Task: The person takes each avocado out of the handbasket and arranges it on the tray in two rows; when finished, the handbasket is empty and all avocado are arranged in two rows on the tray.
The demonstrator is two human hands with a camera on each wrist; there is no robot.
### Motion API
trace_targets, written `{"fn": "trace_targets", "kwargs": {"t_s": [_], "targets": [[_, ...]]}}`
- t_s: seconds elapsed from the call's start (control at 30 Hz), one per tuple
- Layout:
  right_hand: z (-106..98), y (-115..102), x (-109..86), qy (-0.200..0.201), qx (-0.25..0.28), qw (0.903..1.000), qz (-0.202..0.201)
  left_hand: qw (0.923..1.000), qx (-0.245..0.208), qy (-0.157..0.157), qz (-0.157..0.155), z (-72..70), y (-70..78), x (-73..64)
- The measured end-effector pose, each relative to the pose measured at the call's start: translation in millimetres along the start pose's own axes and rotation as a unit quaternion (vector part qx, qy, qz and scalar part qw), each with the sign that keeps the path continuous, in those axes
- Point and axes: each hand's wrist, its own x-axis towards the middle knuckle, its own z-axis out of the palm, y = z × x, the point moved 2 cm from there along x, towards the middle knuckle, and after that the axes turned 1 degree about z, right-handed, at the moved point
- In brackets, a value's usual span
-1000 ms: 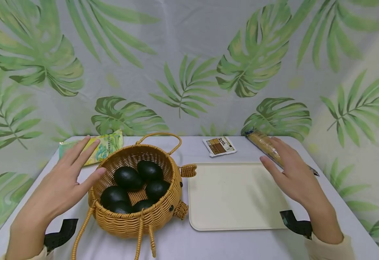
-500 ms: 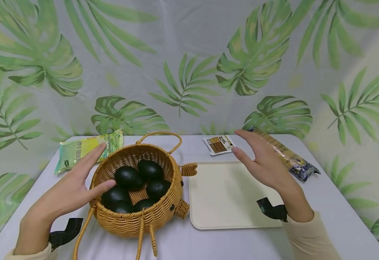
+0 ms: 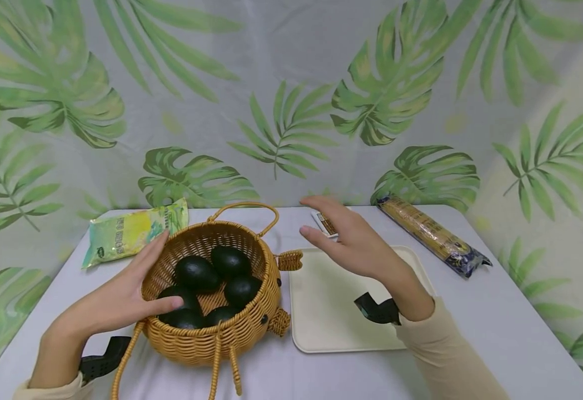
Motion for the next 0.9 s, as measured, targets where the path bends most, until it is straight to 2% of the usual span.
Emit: {"fn": "trace_targets", "kwargs": {"t_s": [0.23, 0.43, 0.9], "targets": [[23, -19, 18.8, -0.039, 0.024, 0.9978, -0.047, 0.9996, -0.019, -0.009, 0.021, 0.6, -0.8, -1.6], [40, -33, 31.6, -0.076, 0.019, 0.9938, -0.079, 0.9988, -0.034, -0.024, 0.025, 0.2, -4.3, -3.6], [74, -66, 50.7, -0.155, 0.022, 0.9776, -0.141, 0.9970, -0.062, -0.033, 0.031, 1.4, -7.6, -4.0]]}}
